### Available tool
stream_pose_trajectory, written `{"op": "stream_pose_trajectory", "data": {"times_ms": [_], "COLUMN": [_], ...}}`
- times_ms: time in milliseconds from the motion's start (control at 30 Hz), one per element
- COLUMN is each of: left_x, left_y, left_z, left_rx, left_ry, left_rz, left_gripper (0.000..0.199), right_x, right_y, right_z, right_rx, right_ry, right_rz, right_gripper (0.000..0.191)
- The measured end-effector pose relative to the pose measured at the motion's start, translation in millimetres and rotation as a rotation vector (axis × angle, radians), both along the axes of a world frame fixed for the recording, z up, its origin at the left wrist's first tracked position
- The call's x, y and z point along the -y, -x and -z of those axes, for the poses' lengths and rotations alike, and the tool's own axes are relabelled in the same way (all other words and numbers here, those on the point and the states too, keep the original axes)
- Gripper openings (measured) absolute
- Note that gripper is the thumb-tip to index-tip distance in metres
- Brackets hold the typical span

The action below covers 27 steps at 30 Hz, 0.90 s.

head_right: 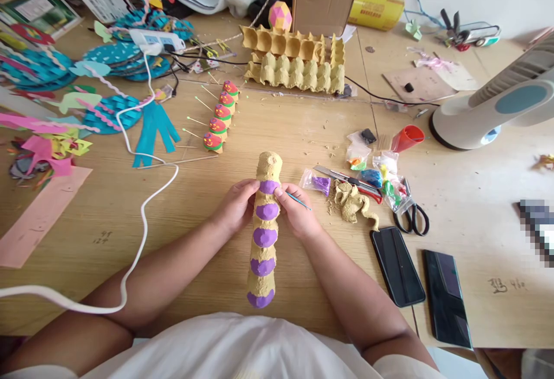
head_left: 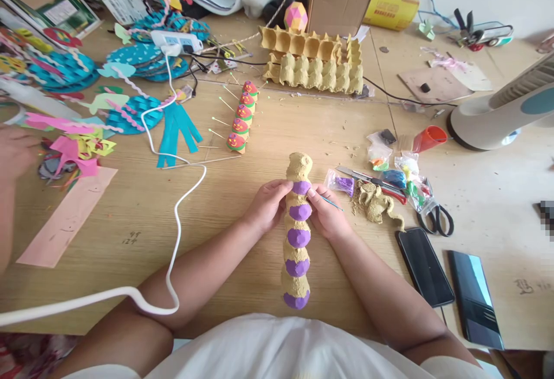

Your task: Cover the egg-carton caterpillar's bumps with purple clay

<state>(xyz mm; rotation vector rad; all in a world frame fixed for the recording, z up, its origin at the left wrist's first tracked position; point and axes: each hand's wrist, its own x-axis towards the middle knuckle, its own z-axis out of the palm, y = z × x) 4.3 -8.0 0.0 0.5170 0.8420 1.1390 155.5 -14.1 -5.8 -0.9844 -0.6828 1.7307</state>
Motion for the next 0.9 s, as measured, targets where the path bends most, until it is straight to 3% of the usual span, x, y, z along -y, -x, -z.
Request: {"op": "stream_pose_trajectory", "data": {"times_ms": [267, 433, 567, 900], "left_x": [-1, -4, -4, -3], "left_y": [0, -1, -1, 3], "left_z": [-5.2, -1.1, 2.4, -0.2], "left_rx": [0.056, -0.012, -0.043, -0.079], "left_ry": [-0.047, -0.037, -0.057, -0.126], "left_rz": [0.129, 0.031, -0.011, 0.08], "left_gripper": [0.041, 0.041, 0.042, 0.033], "right_x": [-2, -1, -2, -3], "right_y": [-1, -1, -5, -12], "right_z": [0.3, 0.8, 2.2, 0.4], "right_rx": [-0.018, 0.005, 0.134, 0.318], "right_ry": [0.031, -0.005, -0.131, -0.247], "right_rz": [0.06, 0.068, 0.041, 0.049], "right_gripper": [0.042, 0.042, 0.035, 0.029]}}
